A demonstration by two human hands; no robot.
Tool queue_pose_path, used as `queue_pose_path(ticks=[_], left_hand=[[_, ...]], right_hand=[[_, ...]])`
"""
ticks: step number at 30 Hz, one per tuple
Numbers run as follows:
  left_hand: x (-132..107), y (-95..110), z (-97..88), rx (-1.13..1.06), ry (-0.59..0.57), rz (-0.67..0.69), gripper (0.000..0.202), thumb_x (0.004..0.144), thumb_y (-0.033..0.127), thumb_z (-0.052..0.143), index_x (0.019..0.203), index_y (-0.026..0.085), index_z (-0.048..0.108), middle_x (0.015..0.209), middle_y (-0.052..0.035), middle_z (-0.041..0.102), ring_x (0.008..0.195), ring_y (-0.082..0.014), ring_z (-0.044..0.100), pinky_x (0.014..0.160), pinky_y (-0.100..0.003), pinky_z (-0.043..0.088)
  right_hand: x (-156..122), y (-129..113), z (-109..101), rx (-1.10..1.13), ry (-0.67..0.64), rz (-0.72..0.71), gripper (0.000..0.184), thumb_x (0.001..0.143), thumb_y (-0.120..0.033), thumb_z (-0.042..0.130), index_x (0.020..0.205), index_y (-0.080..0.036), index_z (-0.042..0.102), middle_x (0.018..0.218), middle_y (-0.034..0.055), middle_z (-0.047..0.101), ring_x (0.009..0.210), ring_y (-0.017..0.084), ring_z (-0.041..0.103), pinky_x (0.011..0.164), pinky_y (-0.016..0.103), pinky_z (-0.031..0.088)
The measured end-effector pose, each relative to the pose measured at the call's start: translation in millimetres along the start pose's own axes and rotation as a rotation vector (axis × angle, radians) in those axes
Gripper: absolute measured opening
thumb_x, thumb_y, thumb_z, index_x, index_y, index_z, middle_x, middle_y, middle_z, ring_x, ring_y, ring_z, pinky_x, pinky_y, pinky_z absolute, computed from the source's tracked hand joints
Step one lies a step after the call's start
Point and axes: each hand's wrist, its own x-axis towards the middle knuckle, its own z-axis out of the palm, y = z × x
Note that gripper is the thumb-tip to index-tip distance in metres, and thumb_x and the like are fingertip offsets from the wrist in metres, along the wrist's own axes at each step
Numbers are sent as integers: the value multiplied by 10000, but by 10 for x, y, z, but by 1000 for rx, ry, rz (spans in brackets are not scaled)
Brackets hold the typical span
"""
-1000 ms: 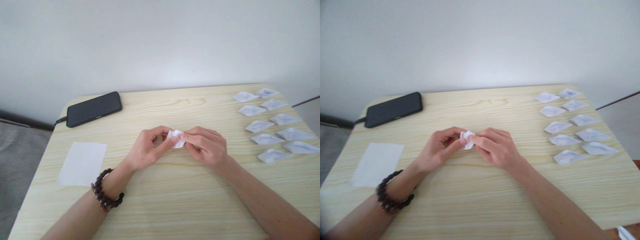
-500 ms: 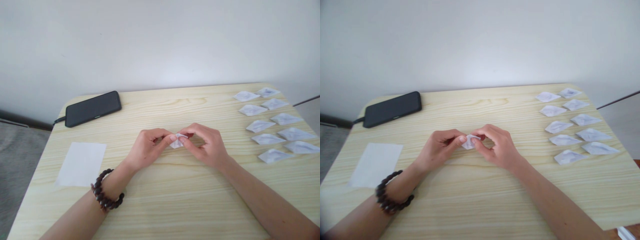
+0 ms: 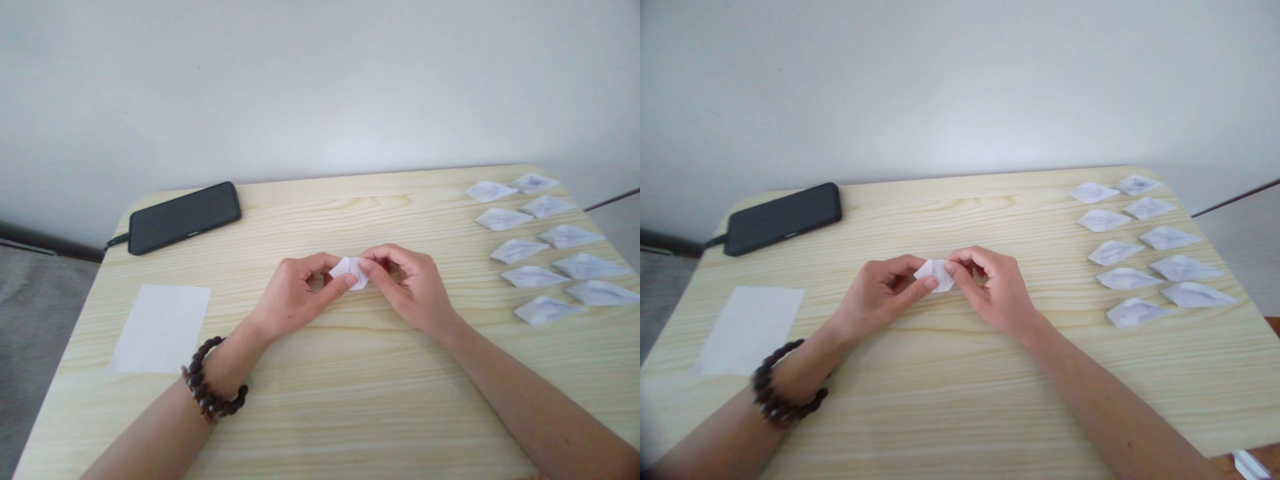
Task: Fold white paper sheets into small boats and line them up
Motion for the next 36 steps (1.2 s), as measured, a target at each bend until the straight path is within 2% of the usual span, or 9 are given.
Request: queue_pose_path(ticks=[3, 11, 14, 17, 23, 26, 30, 33, 36], left_hand=[[4, 9, -19, 9, 3, -31, 223, 844, 357, 645, 856, 158, 745, 625, 38, 612, 491, -56, 336, 457, -196, 259], [14, 5, -7, -34, -6, -107, 219, 815, 363, 671, 831, 156, 743, 586, 45, 577, 487, -60, 330, 452, -205, 238], [4, 7, -5, -65, -29, -95, 195, 754, 331, 734, 838, 155, 725, 615, 46, 595, 514, -63, 394, 469, -192, 282], [1, 5, -1, -86, -52, -101, 209, 764, 346, 722, 827, 148, 710, 681, 20, 643, 596, -89, 500, 535, -192, 370], [15, 20, 5, -49, -48, -130, 252, 768, 393, 711, 768, 142, 716, 590, 29, 589, 527, -80, 433, 473, -195, 312], [13, 35, -8, -31, -49, -92, 273, 803, 410, 681, 767, 141, 716, 550, 37, 543, 487, -70, 374, 443, -203, 258], [3, 10, -26, -32, -3, 30, 277, 889, 396, 585, 855, 143, 690, 697, -8, 629, 575, -94, 475, 520, -219, 350], [-3, -40, -23, -73, 31, 42, 233, 875, 371, 619, 857, 145, 674, 725, -18, 647, 603, -108, 517, 546, -226, 390], [-7, -75, -4, -127, 60, 34, 218, 879, 358, 619, 857, 149, 677, 734, -22, 649, 621, -115, 533, 563, -230, 410]], right_hand=[[-2, 13, 3, 18, 9, 7, 111, 894, -254, 598, 839, -176, 656, 699, -16, 646, 611, 91, 558, 551, 211, 417], [11, -6, 9, 8, -24, -14, 99, 900, -221, 570, 823, -180, 617, 691, -25, 620, 606, 84, 536, 554, 212, 401], [3, -19, -3, -28, -42, -57, 119, 894, -243, 590, 794, -178, 598, 681, -25, 609, 594, 84, 524, 553, 218, 394], [-3, -34, -12, -59, -70, -105, 171, 908, -225, 563, 747, -175, 592, 669, -18, 597, 605, 91, 526, 568, 230, 388], [7, -48, -16, -43, -114, -82, 195, 913, -211, 542, 732, -177, 608, 664, -12, 589, 593, 99, 508, 545, 238, 368], [15, -35, -29, -32, -133, -74, 183, 919, -222, 538, 755, -175, 606, 662, -15, 588, 579, 92, 502, 532, 226, 366], [12, -13, -52, -24, -179, -101, 183, 932, -247, 525, 780, -169, 592, 669, -13, 583, 579, 87, 501, 534, 216, 371], [6, -9, -59, -16, -233, -130, 149, 917, -268, 546, 807, -175, 585, 710, -3, 597, 627, 101, 518, 590, 229, 395], [14, -14, -52, -91, -268, -166, 241, 885, -299, 594, 691, -183, 512, 632, -19, 528, 606, 107, 476, 586, 244, 362]])
